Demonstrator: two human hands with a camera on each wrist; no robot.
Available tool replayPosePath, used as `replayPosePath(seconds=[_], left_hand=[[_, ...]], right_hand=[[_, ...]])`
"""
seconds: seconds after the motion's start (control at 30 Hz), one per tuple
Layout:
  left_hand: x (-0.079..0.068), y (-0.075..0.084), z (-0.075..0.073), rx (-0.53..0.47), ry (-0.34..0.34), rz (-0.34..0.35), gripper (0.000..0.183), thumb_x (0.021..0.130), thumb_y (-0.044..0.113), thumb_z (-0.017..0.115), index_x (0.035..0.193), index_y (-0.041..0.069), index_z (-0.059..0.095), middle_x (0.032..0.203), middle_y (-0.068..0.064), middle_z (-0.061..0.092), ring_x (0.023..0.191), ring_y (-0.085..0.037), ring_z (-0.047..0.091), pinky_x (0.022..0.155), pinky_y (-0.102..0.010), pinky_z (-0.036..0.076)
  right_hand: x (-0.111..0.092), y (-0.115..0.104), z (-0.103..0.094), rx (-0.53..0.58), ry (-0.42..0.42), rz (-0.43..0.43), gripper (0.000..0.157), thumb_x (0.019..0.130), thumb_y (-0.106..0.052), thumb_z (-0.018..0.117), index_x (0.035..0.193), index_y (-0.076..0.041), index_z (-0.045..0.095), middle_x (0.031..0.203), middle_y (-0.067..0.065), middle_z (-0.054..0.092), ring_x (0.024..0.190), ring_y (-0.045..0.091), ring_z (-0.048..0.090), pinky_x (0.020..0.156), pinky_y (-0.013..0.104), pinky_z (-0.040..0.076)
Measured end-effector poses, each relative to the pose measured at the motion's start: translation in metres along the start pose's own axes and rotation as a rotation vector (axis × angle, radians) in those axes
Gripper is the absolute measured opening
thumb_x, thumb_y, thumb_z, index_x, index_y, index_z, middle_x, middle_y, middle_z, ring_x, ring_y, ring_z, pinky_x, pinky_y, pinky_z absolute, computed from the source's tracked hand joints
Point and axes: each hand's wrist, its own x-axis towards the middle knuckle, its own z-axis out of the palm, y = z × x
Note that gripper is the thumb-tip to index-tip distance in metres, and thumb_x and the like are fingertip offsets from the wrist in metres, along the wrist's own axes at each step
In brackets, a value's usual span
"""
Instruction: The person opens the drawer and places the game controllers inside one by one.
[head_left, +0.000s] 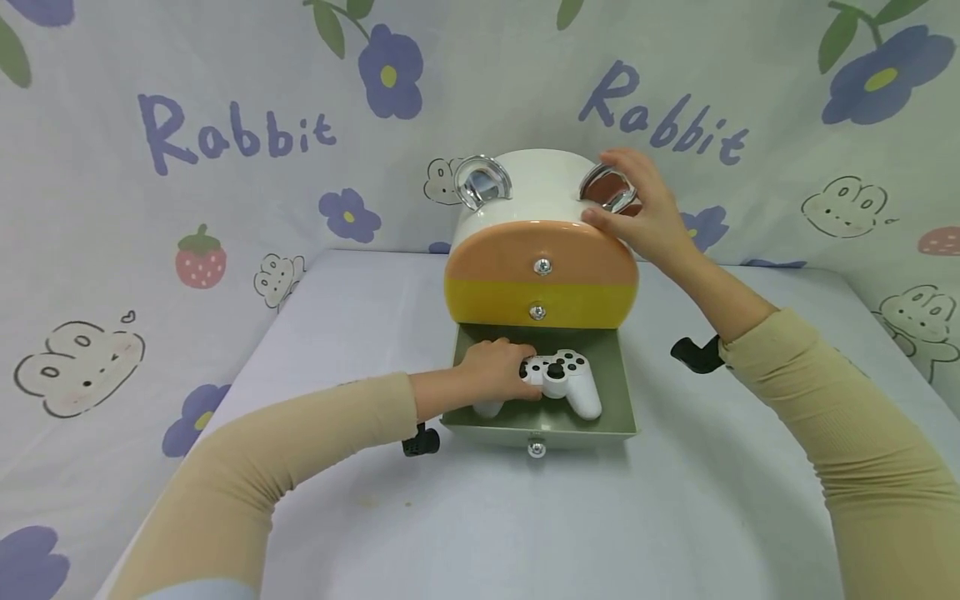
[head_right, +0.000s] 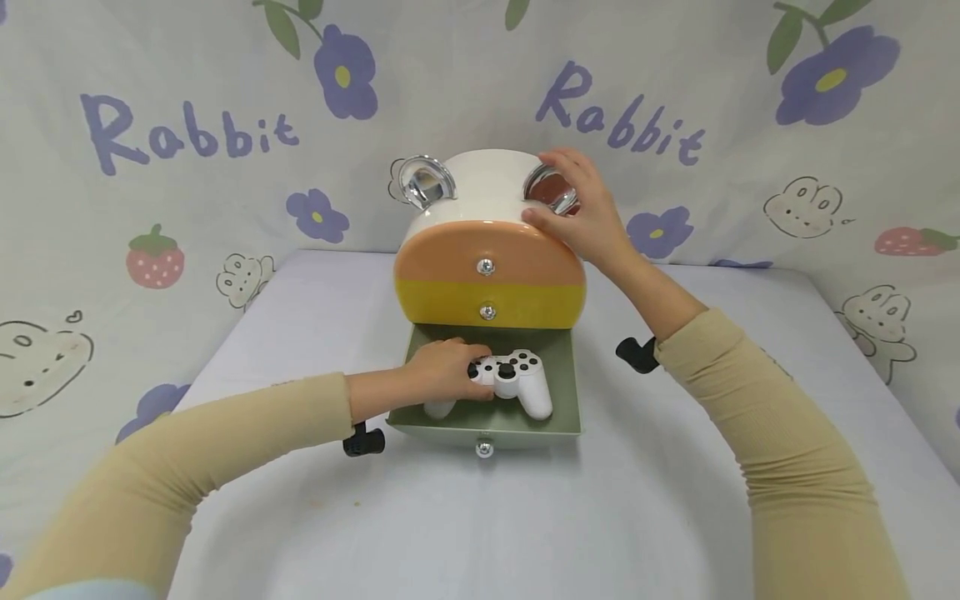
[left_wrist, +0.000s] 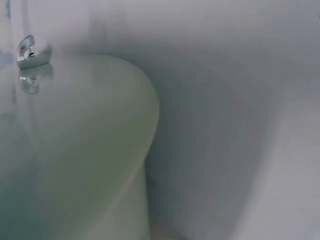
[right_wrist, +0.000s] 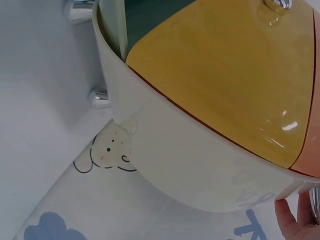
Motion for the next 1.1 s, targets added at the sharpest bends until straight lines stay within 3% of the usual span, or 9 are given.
replayPosePath(seconds=[0.33,0.73,1.1], left_hand=[[0.0001,-0.0016,0.0049,0.016,0.033,0.031,0.056,0.075,0.045,0.068,0.123,0.019,0.056,0.102,-0.007,0.059,0.086,-0.02,0.053,0.066,-0.033,0.045],[0.0031,-0.0015,0.0065,0.001,0.02,0.018,0.059,0.075,0.043,0.066,0.129,0.021,0.052,0.11,-0.01,0.057,0.092,-0.025,0.054,0.072,-0.038,0.047],[0.0054,-0.0015,0.0068,-0.009,0.014,0.0,0.059,0.075,0.044,0.066,0.129,0.023,0.052,0.112,-0.01,0.056,0.093,-0.025,0.055,0.073,-0.038,0.047]], right_hand=[[0.0004,-0.0016,-0.0002,-0.007,-0.009,0.014,0.064,0.081,-0.018,0.069,0.137,-0.015,0.04,0.144,0.0,0.031,0.122,0.018,0.036,0.08,0.025,0.046],[-0.0015,-0.0015,-0.0011,0.015,-0.004,0.004,0.063,0.081,-0.017,0.068,0.137,-0.015,0.04,0.144,0.0,0.031,0.113,0.017,0.039,0.073,0.017,0.042],[-0.0016,-0.0017,-0.0005,0.02,-0.002,-0.002,0.062,0.081,-0.016,0.068,0.137,-0.014,0.041,0.143,0.0,0.032,0.111,0.016,0.04,0.075,0.019,0.043]])
